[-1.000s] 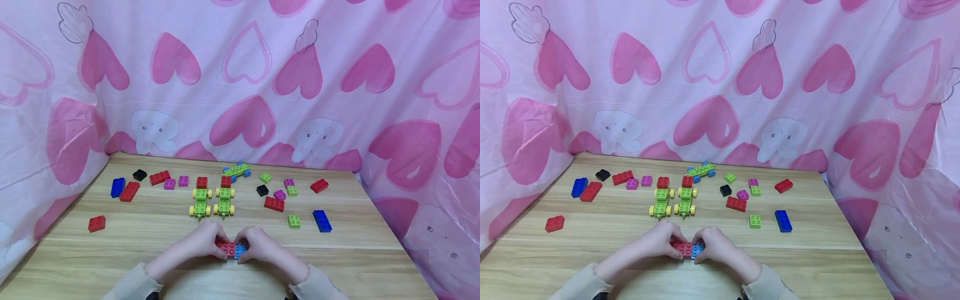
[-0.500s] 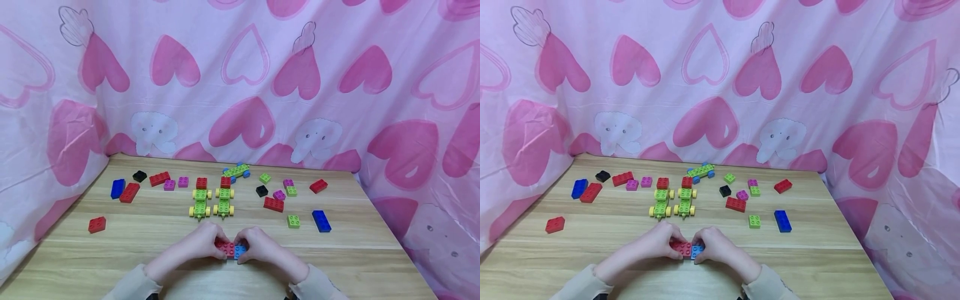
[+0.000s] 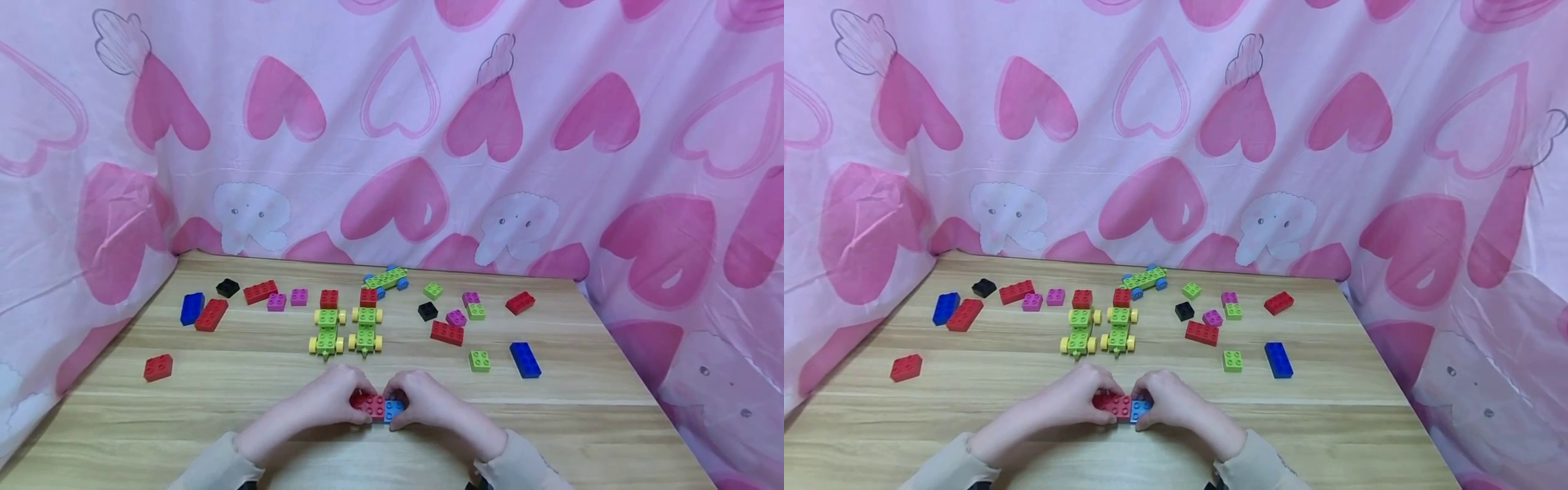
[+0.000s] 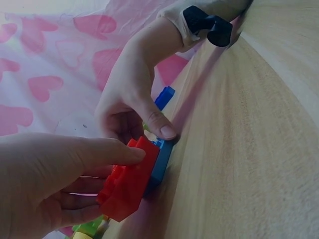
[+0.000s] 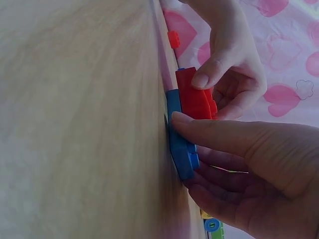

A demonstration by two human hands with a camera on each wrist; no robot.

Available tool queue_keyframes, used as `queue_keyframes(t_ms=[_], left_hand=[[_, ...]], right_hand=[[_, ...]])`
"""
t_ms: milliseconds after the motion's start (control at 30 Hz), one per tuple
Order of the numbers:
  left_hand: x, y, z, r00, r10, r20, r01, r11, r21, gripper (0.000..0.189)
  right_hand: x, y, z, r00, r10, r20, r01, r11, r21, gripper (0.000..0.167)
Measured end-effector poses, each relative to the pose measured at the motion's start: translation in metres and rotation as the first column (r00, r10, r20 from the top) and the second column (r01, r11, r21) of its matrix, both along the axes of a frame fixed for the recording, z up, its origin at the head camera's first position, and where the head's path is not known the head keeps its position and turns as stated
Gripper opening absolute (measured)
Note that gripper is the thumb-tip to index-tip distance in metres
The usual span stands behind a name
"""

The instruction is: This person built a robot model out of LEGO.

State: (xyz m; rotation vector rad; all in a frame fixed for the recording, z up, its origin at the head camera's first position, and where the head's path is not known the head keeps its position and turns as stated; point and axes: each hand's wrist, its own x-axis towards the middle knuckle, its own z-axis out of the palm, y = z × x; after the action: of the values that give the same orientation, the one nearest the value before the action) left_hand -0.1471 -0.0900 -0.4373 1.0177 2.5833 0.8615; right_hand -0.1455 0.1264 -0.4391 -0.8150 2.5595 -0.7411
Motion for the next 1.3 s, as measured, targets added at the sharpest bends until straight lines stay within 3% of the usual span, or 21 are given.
queue_keyframes(t_ms=[300, 567, 733, 900, 1000, 1133, 1300], left_hand=[[-0.002, -0.003, 0.001, 0.999, -0.029, -0.024, 0.029, 0.999, -0.018, 0.040], [-0.001, -0.002, 0.003, 0.999, -0.039, -0.017, 0.038, 0.998, -0.056, 0.047], [0.001, 0.001, 0.000, 0.999, -0.041, -0.013, 0.040, 0.997, -0.060, 0.047], [0.000, 0.003, -0.003, 1.000, -0.022, 0.022, 0.023, 0.998, -0.058, 0.048], [0.000, 0.003, -0.003, 0.999, -0.014, 0.040, 0.016, 0.998, -0.058, 0.046], [0.000, 0.003, -0.003, 0.999, -0.009, 0.052, 0.012, 0.998, -0.058, 0.043], [0.000, 0.003, -0.002, 0.999, -0.011, 0.048, 0.014, 0.999, -0.052, 0.041]], right_hand=[[-0.002, 0.009, 0.008, 1.000, -0.014, 0.011, 0.014, 0.999, -0.048, 0.043], [-0.017, 0.031, 0.019, 0.991, -0.127, -0.041, 0.123, 0.988, -0.089, 0.043], [-0.035, 0.050, 0.020, 0.960, -0.245, -0.136, 0.224, 0.963, -0.152, 0.038], [-0.054, 0.068, 0.015, 0.904, -0.362, -0.226, 0.331, 0.929, -0.164, 0.036], [-0.063, 0.076, 0.012, 0.876, -0.392, -0.282, 0.361, 0.919, -0.159, 0.038], [-0.071, 0.082, 0.008, 0.863, -0.399, -0.310, 0.371, 0.917, -0.147, 0.039], [-0.077, 0.085, 0.005, 0.866, -0.397, -0.302, 0.385, 0.917, -0.102, 0.041]])
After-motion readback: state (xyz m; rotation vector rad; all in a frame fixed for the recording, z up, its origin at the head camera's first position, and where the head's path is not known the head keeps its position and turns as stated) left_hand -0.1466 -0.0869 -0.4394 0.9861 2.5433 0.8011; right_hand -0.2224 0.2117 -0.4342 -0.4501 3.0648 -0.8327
